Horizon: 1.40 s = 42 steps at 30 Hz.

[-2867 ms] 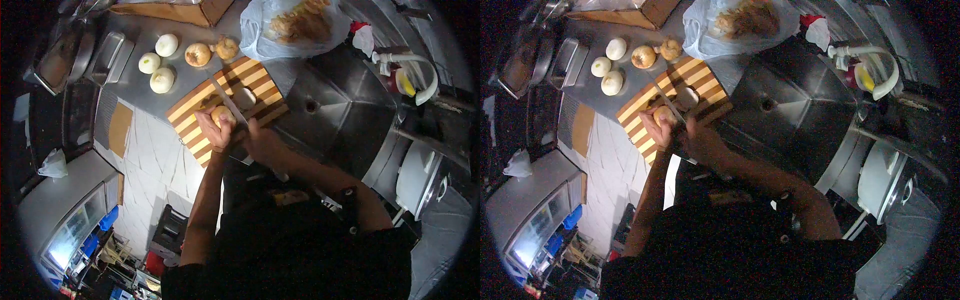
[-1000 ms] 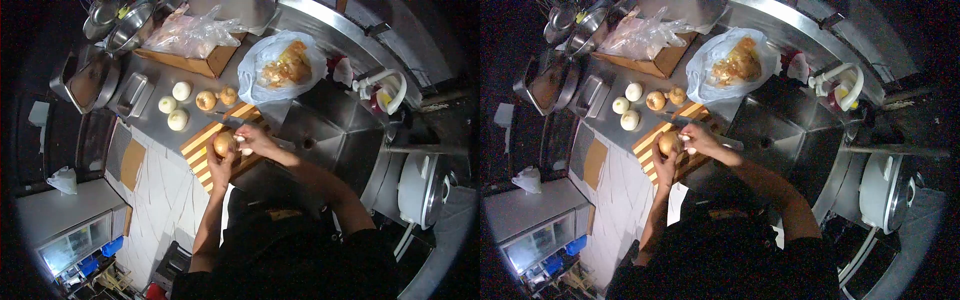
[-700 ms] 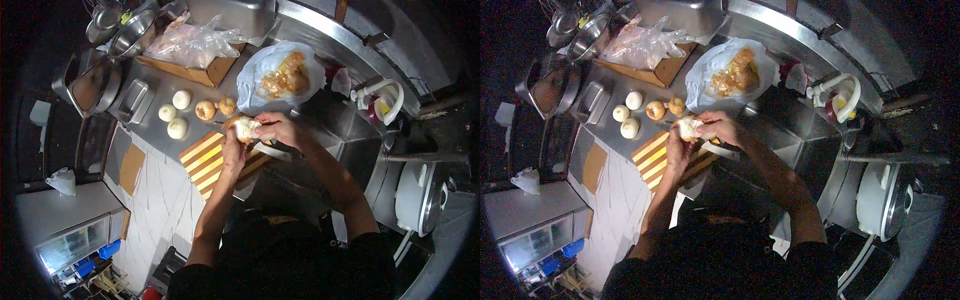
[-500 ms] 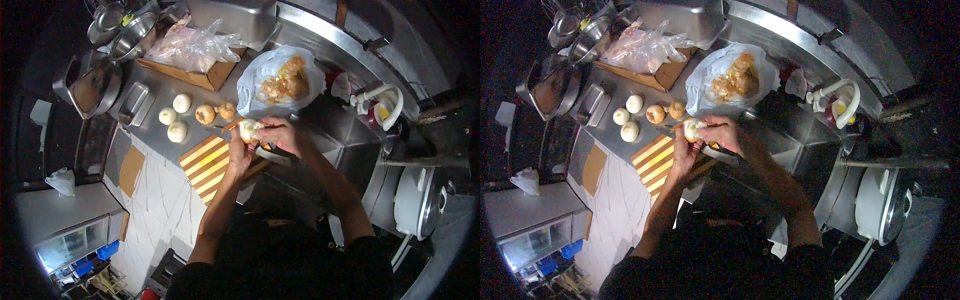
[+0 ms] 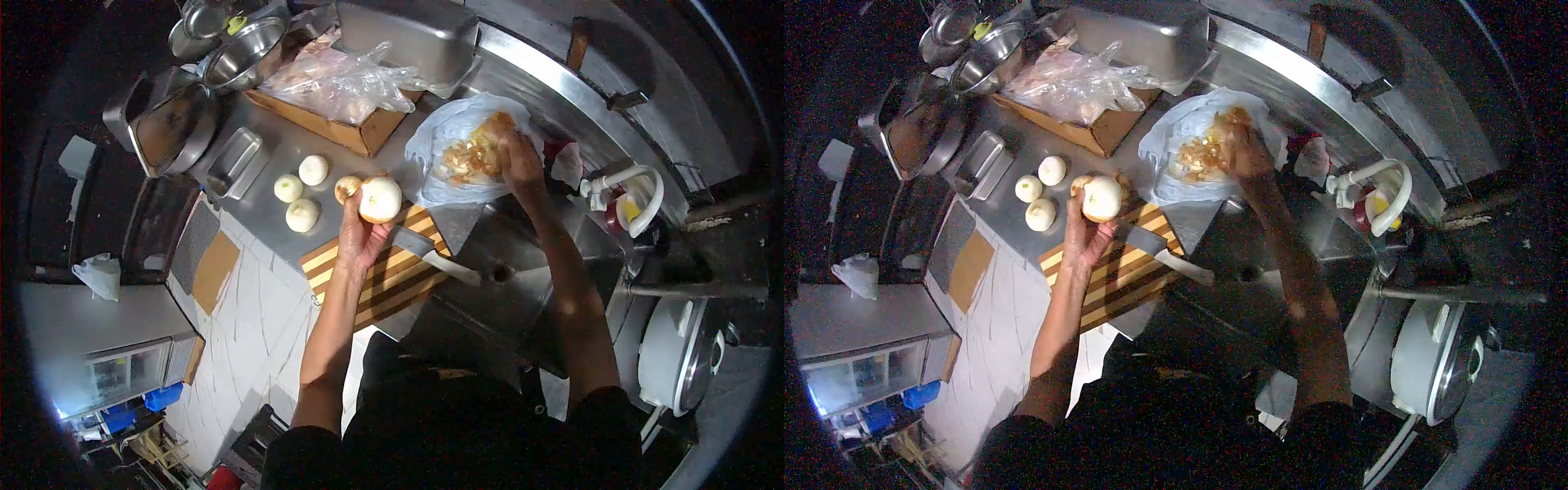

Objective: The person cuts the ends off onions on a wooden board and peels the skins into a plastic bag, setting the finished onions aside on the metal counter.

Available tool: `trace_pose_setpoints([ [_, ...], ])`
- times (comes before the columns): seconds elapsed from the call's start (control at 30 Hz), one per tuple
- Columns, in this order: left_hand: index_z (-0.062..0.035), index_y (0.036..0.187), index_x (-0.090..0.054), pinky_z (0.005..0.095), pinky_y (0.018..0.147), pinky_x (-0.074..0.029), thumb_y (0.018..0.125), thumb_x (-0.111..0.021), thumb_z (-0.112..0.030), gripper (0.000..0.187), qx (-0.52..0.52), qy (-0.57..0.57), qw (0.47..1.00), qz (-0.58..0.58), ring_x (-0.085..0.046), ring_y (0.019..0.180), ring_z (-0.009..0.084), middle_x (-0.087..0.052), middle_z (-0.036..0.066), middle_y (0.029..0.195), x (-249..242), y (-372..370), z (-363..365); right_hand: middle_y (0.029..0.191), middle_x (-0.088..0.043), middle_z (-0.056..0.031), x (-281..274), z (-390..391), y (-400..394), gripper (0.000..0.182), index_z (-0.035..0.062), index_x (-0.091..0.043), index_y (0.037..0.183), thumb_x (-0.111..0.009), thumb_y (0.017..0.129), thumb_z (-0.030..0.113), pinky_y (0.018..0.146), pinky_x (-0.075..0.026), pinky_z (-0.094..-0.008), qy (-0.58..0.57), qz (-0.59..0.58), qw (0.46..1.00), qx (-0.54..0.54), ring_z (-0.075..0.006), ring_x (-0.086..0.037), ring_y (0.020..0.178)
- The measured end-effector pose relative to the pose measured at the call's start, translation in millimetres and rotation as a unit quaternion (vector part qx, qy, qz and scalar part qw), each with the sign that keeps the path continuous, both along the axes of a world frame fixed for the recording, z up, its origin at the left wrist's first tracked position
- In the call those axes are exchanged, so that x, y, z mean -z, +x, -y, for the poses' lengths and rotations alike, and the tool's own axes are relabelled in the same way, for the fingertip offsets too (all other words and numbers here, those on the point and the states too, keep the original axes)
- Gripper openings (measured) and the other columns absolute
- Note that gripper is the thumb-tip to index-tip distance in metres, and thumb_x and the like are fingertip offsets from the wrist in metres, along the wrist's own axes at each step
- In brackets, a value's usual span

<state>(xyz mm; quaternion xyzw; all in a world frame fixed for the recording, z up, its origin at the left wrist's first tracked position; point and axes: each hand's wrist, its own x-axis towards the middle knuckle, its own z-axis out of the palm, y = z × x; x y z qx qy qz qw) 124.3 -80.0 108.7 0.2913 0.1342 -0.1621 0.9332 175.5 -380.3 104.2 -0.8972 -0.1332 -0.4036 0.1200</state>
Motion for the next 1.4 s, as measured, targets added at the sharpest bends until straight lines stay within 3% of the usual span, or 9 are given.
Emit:
trace_pose_setpoints([
  [0.27,-0.005,0.12,-0.047,0.0316,0.071,-0.052,0.085,-0.054,-0.035,0.047,0.031,-0.022,0.998,0.052,-0.061,0.094,0.02,-0.06,0.01,0.11,-6.3,-9.5,-37.8,0.103,-0.055,-0.0177,55.2,-23.6,19.5,0.033,0.0026,-0.056,0.103,-0.063,0.076,0.021,0.083,-0.045,-0.0459,-0.131,-0.03,0.991,-0.007,-0.0334,-0.056,0.094],
  [0.37,-0.005,0.121,-0.047,0.034,0.073,-0.052,0.086,-0.053,-0.034,0.046,0.015,-0.043,0.998,0.04,-0.061,0.094,0.0212,-0.059,0.01,0.112,-6.1,-14.1,-43.0,0.093,-0.059,-0.0157,9.8,-100.9,-70.1,0.032,0.0059,-0.054,0.109,-0.06,0.08,0.02,0.085,-0.043,-0.0437,-0.006,-0.5,0.861,-0.096,-0.0374,-0.055,0.092],
  [0.47,-0.0041,0.121,-0.047,0.0364,0.074,-0.052,0.087,-0.051,-0.034,0.045,0.002,-0.052,0.998,0.031,-0.061,0.093,0.0232,-0.058,0.011,0.113,-14.8,-17.2,-35.7,0.105,-0.053,-0.0189,17.7,-128.8,-125.5,0.047,0.008,-0.043,0.124,-0.059,0.082,0.021,0.086,-0.042,-0.0438,0.01,-0.513,0.85,-0.12,-0.0388,-0.05,0.102],
  [0.53,-0.0034,0.121,-0.046,0.0374,0.074,-0.051,0.088,-0.05,-0.034,0.045,-0.004,-0.049,0.999,0.021,-0.061,0.091,0.0246,-0.058,0.012,0.112,-18.9,-16.0,-34.5,0.131,-0.036,-0.0266,64.3,-129.4,-126.8,0.066,0.0038,-0.035,0.131,-0.054,0.084,0.045,0.1,-0.034,-0.0464,0.207,-0.658,0.723,0.03,-0.0385,-0.035,0.124],
  [0.77,-0.0017,0.118,-0.046,0.0228,0.047,-0.049,0.089,-0.053,-0.037,0.046,-0.016,-0.095,0.995,0.022,-0.06,0.069,0.0267,-0.058,0.015,0.101,-58.5,-23.4,-29.6,0.118,-0.052,-0.0202,32.3,-95.4,-158.3,0.054,-0.0015,-0.043,0.12,-0.049,0.088,0.043,0.091,-0.04,-0.0442,0.193,-0.507,0.826,-0.152,-0.0354,-0.049,0.108],
  [0.9,0.0001,0.11,-0.049,0.0216,0.048,-0.054,0.088,-0.056,-0.029,0.038,0.044,-0.03,0.999,0.008,-0.064,0.081,0.0314,-0.059,0.018,0.1,-61.2,-13.6,-9.7,0.106,-0.059,-0.0113,-21.2,-87.3,-140.1,0.036,-0.0014,-0.051,0.113,-0.054,0.088,0.024,0.059,-0.05,-0.0334,0.512,-0.561,0.643,0.098,-0.0163,-0.062,0.075],
  [0.97,0.001,0.108,-0.05,0.0218,0.048,-0.053,0.087,-0.056,-0.027,0.035,0.066,-0.052,0.996,-0.01,-0.064,0.077,0.0299,-0.06,0.018,0.098,-43.9,-2.4,11.9,0.104,-0.06,-0.0079,-14.2,-67.6,-124.7,0.038,-0.0014,-0.046,0.119,-0.051,0.089,0.021,0.054,-0.048,-0.028,0.659,-0.401,0.62,-0.139,-0.0131,-0.061,0.07],
  [1.17,-0.0012,0.101,-0.051,0.0222,0.045,-0.049,0.087,-0.055,-0.027,0.03,0.122,0.001,0.992,-0.036,-0.06,0.061,0.0212,-0.061,0.013,0.089,-24.3,25.7,70.3,0.115,-0.056,-0.0156,-46.9,-54.8,-88.4,0.056,0.005,-0.028,0.137,-0.05,0.087,0.012,0.067,-0.05,-0.0326,0.288,-0.305,0.904,-0.085,-0.0223,-0.064,0.086],
  [1.4,-0.0063,0.1,-0.052,0.026,0.053,-0.053,0.089,-0.054,-0.027,0.023,0.095,-0.007,0.995,-0.042,-0.061,0.071,0.0169,-0.061,0.008,0.09,-29.2,34.1,97.3,0.103,-0.054,-0.0219,-47.1,-71.4,-89.1,0.075,0.0111,-0.03,0.138,-0.064,0.078,0.039,0.065,-0.05,-0.04,0.155,-0.226,0.958,-0.084,-0.0364,-0.06,0.083],
])
